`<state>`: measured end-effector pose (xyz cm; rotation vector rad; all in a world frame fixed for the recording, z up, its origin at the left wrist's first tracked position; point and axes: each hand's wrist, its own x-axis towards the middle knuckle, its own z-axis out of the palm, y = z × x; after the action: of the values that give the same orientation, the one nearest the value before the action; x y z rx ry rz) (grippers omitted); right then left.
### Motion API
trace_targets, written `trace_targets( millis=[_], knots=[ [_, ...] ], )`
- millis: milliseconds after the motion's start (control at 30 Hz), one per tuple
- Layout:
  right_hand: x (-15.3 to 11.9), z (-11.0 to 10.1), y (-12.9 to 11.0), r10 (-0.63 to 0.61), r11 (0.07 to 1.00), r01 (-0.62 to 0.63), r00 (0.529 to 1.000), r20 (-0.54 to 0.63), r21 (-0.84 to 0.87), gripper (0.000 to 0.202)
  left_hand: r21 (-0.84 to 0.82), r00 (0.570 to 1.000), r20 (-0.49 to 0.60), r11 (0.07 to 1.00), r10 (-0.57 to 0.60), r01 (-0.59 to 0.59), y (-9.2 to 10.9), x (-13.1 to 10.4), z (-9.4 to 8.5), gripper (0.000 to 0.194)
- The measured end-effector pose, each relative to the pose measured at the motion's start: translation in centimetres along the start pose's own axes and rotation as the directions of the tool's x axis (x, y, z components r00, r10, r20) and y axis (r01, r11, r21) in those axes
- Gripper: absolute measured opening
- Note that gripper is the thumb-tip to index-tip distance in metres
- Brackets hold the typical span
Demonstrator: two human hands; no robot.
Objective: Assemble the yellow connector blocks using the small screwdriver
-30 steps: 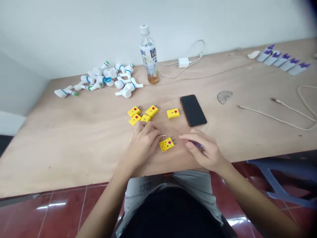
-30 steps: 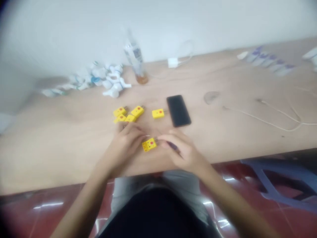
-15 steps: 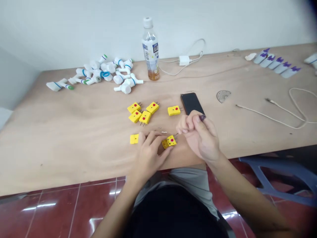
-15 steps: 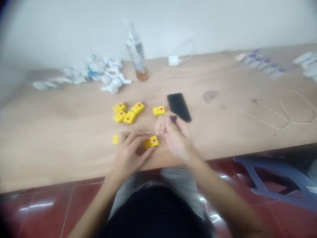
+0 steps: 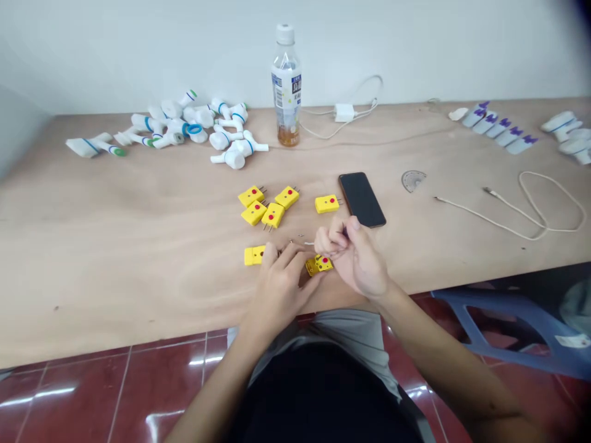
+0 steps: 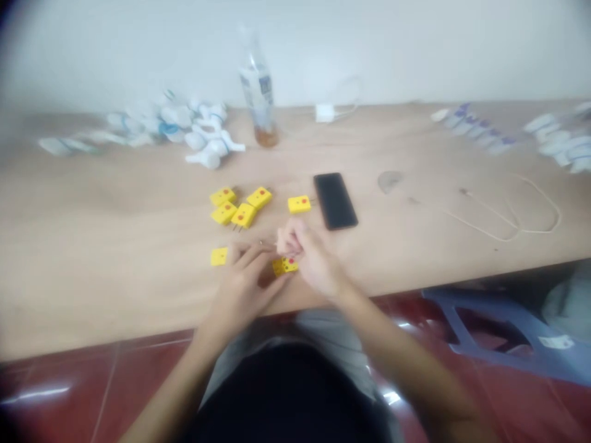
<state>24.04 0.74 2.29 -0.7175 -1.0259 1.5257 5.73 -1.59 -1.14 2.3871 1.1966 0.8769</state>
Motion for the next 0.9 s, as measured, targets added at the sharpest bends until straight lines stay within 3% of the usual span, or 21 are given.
trace_targets(
  millis=[167,700,900],
  knots=[
    [-0.11,0.01,0.07,-0.023,0.998,0.022,0.999,-0.023,-0.054,0.062,-0.012,1.000,-0.004,1.000,0.015,-0.015,-0.15,-0.12,0.06,0.020],
    [0.10,0.00,-0.71,-0.021,1.000,0.022,0.999,-0.041,0.016,0.060,-0.025,1.000,0.015,1.000,-0.013,0.013,-0.20,-0.11,0.09,0.019],
    [-0.06,-0.44,-0.71,-0.021,0.998,0.019,0.999,-0.043,-0.052,0.061,-0.015,1.000,0.018,1.000,-0.007,0.007,-0.15,-0.04,-0.03,0.017]
  ],
)
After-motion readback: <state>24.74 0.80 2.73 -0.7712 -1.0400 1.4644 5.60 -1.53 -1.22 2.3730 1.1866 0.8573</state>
